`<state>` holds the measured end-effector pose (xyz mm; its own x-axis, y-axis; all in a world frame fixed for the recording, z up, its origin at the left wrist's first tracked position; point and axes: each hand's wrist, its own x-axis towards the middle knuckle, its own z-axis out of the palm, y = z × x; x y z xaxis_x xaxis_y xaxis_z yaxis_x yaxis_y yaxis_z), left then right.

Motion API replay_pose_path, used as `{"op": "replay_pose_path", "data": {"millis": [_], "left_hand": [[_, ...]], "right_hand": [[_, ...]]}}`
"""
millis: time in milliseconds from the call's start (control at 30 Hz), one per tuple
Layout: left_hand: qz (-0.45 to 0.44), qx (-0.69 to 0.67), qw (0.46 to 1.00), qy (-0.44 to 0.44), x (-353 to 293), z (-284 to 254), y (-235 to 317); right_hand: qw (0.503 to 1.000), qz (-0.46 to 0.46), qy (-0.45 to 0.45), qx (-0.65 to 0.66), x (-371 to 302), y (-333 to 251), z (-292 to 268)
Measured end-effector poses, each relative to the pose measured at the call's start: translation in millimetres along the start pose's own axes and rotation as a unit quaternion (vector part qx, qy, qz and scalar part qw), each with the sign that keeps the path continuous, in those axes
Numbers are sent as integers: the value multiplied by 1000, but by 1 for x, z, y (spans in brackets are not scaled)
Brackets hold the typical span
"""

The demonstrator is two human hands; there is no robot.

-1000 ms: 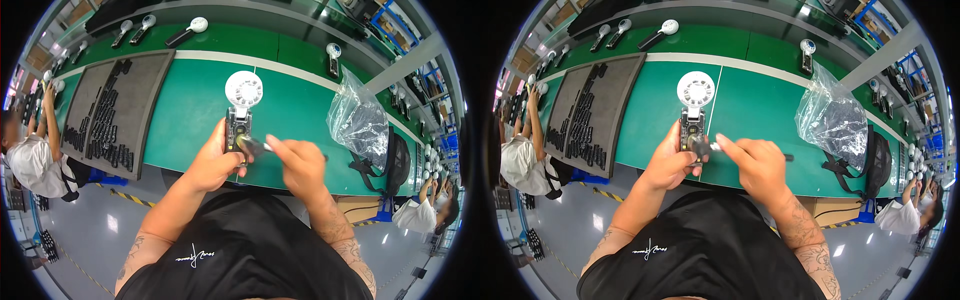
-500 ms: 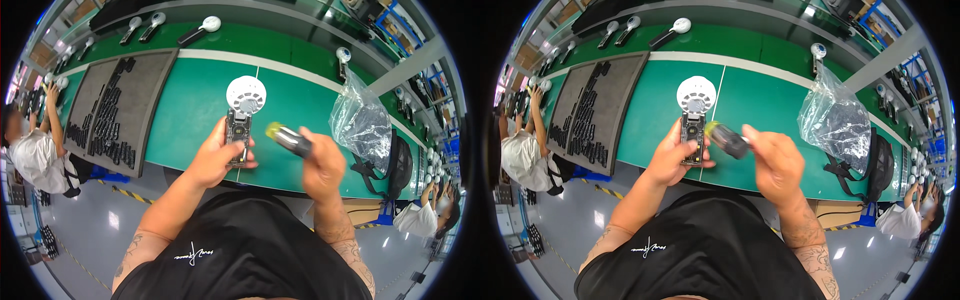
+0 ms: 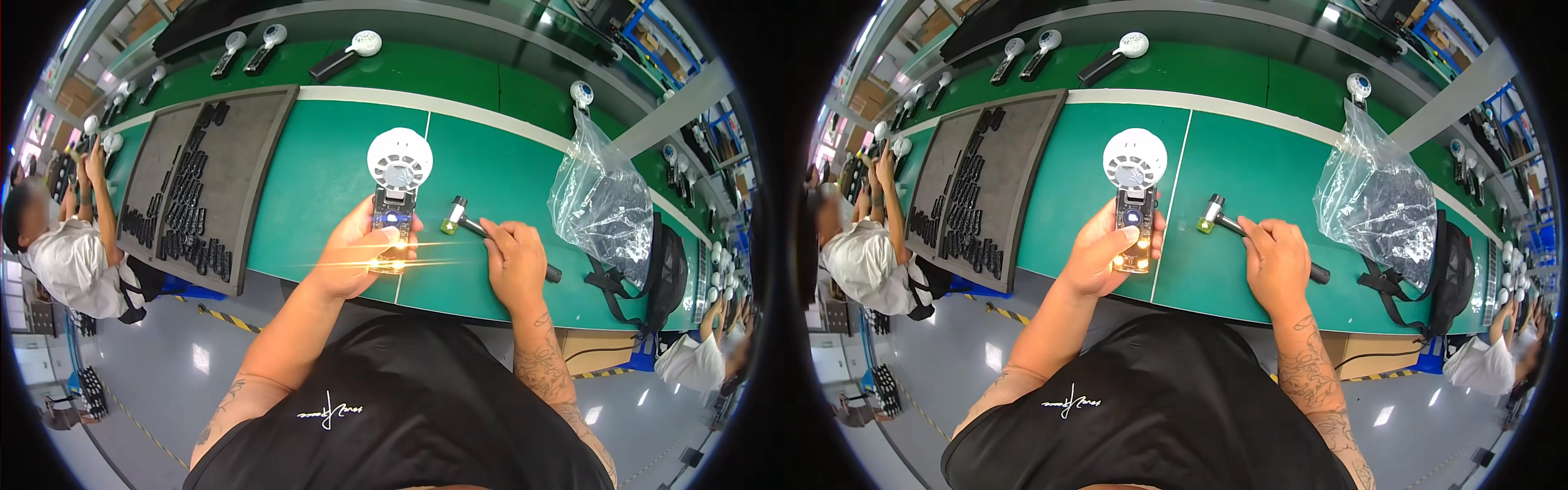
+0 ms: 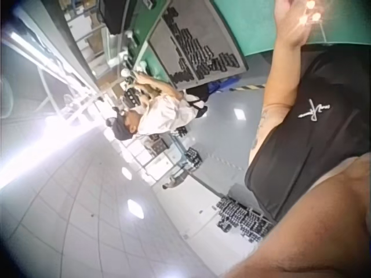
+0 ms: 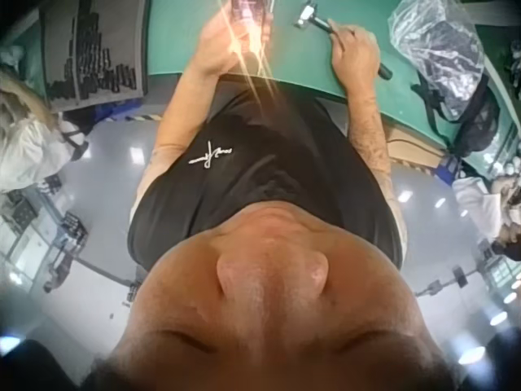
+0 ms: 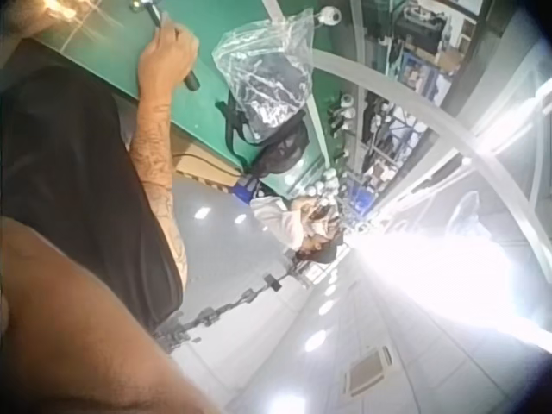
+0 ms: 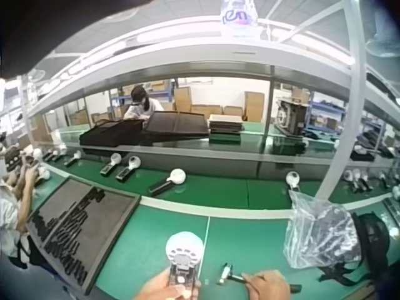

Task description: Assembling and tapping components on an electronic device using a small hammer at a manual assembly station.

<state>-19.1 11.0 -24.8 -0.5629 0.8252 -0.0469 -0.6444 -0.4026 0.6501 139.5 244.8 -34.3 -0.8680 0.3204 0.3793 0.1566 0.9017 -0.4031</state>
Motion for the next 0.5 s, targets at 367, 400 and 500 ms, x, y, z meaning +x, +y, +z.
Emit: {"op": "replay_pose_path", "data": {"millis": [367, 400, 500], "left_hand": [[17, -12, 1000, 11, 14, -3, 0], [17, 0, 1000, 19, 14, -3, 0], [15, 26, 999, 32, 17, -1, 0]], "right_hand": [[1000, 20, 6, -19, 6, -3, 5], [1000, 23, 3, -20, 6, -3, 5], [999, 29, 0, -23, 6, -3, 5]]}}
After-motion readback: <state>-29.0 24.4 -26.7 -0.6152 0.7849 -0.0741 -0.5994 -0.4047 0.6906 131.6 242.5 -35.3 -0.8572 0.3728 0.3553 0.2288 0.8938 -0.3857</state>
